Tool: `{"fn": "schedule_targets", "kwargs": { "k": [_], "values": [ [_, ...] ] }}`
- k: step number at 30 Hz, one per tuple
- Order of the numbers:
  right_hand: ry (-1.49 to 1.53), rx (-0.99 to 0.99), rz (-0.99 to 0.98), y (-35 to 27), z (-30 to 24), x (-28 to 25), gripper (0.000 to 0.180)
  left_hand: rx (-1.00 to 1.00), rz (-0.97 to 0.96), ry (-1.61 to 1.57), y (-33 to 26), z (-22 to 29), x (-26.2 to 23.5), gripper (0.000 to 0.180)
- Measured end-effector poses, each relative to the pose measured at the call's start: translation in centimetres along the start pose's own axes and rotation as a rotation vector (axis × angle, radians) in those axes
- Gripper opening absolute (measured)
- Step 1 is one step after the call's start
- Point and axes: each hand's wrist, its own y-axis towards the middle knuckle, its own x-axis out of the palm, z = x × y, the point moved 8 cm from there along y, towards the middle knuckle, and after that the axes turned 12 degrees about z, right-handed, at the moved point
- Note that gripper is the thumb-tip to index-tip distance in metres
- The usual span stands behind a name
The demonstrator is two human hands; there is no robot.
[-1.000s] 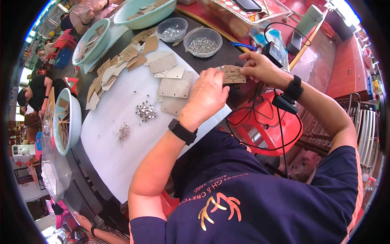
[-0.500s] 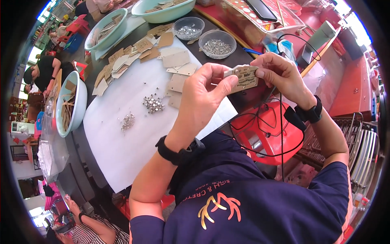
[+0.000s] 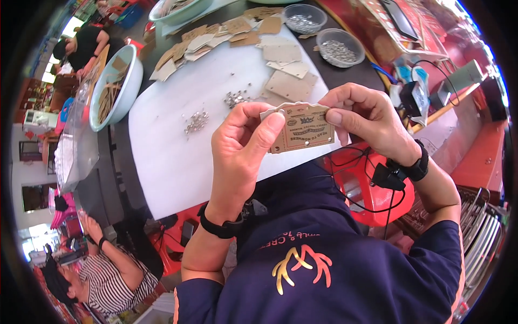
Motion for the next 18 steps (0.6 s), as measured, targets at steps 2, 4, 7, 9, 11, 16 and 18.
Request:
{"fn": "schedule_targets", "kwargs": {
  "k": [2, 4, 7, 9, 11, 16, 18],
  "values": [
    [0.018, 0.016, -0.038, 0.8, 0.7, 1.8, 0.024, -0.145, 0.067, -0.135, -0.2, -1.4, -1.9, 0.019],
    [0.064, 0.059, -0.066, 1.5, 1.3, 3.6, 0.026, -0.216, 0.07, -0.192, -0.9, -1.4, -2.8, 0.021],
    [0.076, 0.072, -0.125, 2.1, 1.5, 6.2, 0.027, -0.299, 0.086, -0.295, -1.8, -2.4, -4.3, 0.026],
    [0.083, 0.087, -0.154, 2.3, 1.9, 7.9, 0.027, -0.309, 0.119, -0.336, -2.4, -2.8, -5.3, 0.027],
    [0.093, 0.101, -0.166, 2.5, 2.2, 9.3, 0.025, -0.268, 0.185, -0.35, -2.9, -2.7, -6.3, 0.026],
    [0.098, 0.136, -0.239, 3.0, 3.4, 12.3, 0.022, -0.2, 0.301, -0.29, -3.9, -2.7, -8.9, 0.023],
    [0.096, 0.129, -0.265, 3.3, 3.6, 13.2, 0.021, -0.168, 0.34, -0.238, -4.3, -2.6, -10.1, 0.023]
  ]
}}
